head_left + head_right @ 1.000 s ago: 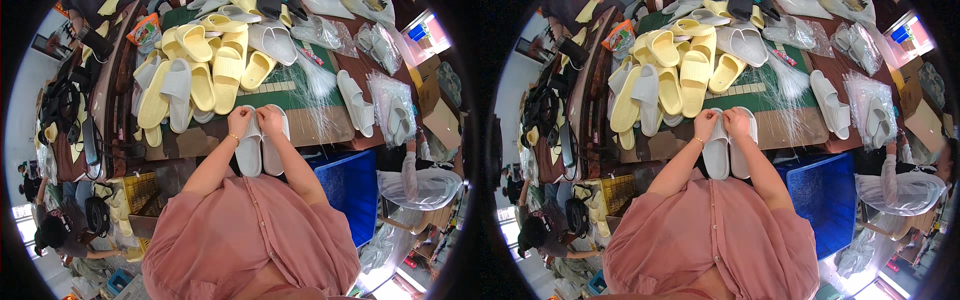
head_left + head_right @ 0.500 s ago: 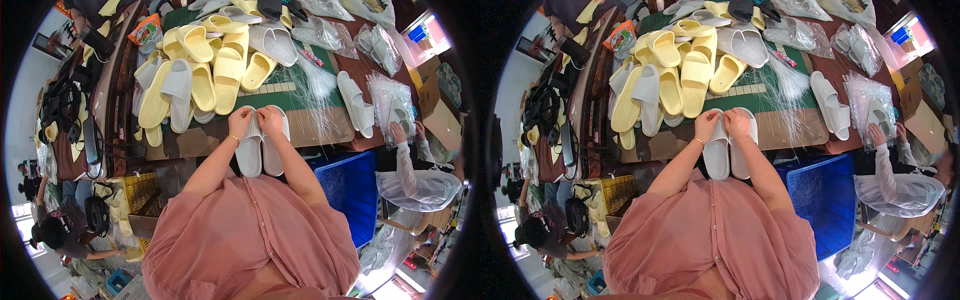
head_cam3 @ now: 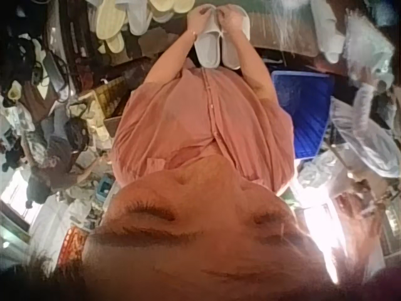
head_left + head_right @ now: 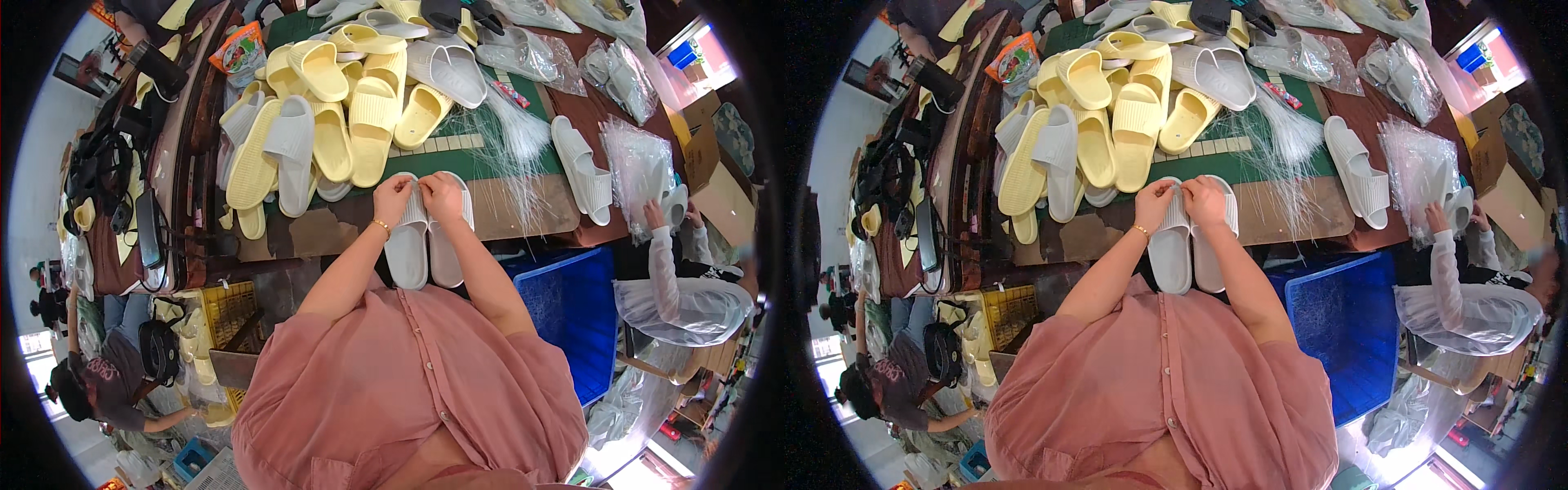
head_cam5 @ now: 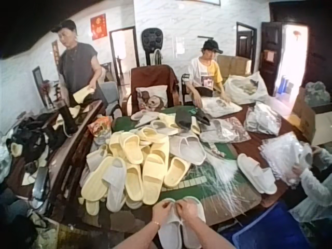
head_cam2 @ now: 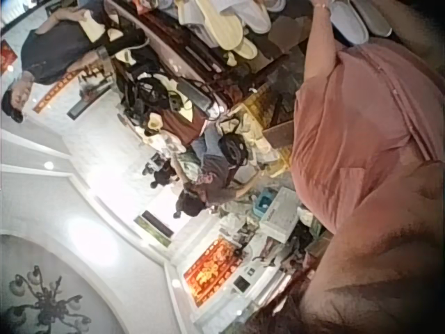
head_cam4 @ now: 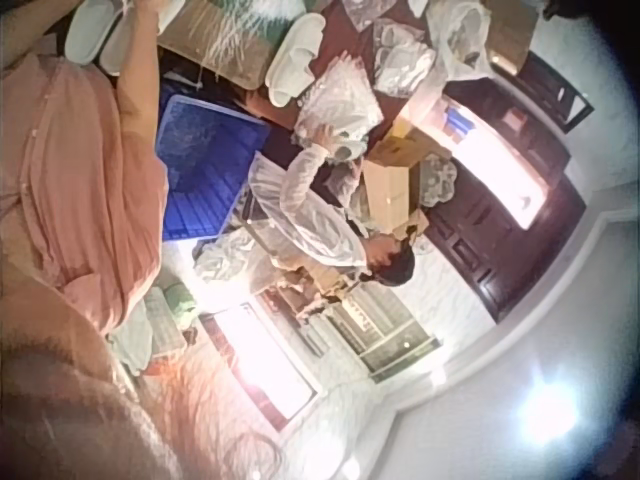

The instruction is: The person fastens pairs of slide sandals together by threading plastic ties through them by hand.

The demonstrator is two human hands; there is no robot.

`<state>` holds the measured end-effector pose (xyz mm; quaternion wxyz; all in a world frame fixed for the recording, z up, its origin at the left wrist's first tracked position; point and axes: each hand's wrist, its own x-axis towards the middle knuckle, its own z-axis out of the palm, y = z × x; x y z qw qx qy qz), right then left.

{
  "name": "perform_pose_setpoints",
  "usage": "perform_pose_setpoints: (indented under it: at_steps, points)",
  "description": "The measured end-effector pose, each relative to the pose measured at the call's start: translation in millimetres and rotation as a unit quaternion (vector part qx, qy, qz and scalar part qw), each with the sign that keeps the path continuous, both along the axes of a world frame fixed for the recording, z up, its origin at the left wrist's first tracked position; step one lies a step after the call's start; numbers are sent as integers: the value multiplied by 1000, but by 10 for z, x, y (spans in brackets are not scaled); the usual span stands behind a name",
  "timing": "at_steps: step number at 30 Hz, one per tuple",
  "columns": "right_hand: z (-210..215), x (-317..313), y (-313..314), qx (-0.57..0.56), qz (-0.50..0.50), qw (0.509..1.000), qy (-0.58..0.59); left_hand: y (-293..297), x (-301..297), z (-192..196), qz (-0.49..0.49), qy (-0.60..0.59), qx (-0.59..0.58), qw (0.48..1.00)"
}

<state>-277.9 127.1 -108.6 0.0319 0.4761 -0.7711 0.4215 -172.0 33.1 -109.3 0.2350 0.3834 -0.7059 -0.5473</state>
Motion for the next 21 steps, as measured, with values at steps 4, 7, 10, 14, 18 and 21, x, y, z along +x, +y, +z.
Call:
perform_pose_setpoints:
  at_steps: [4, 7, 10, 14, 18, 21]
  points:
    - [23, 17, -7, -2, 0, 1000, -3, -17, 7, -48, -1, 20, 7, 1000]
    - [22, 18, -2, -11, 0, 1000, -5, -10, 9, -39, 2, 31, 21, 999]
    - [23, 23, 2, -11, -9, 1000, 1, -6, 13, -4, -3, 11, 11, 1000]
    - [28, 23, 3, -8, -7, 1000, -1, -17, 17, -39, -6, 17, 9, 1000]
    - [7, 6, 5, -18, 0, 1000, -5, -26, 8, -62, -15, 21, 8, 1000]
    - [-2, 3, -4, -16, 5, 1000, -7, -45, 10, -110, -22, 21, -9, 999]
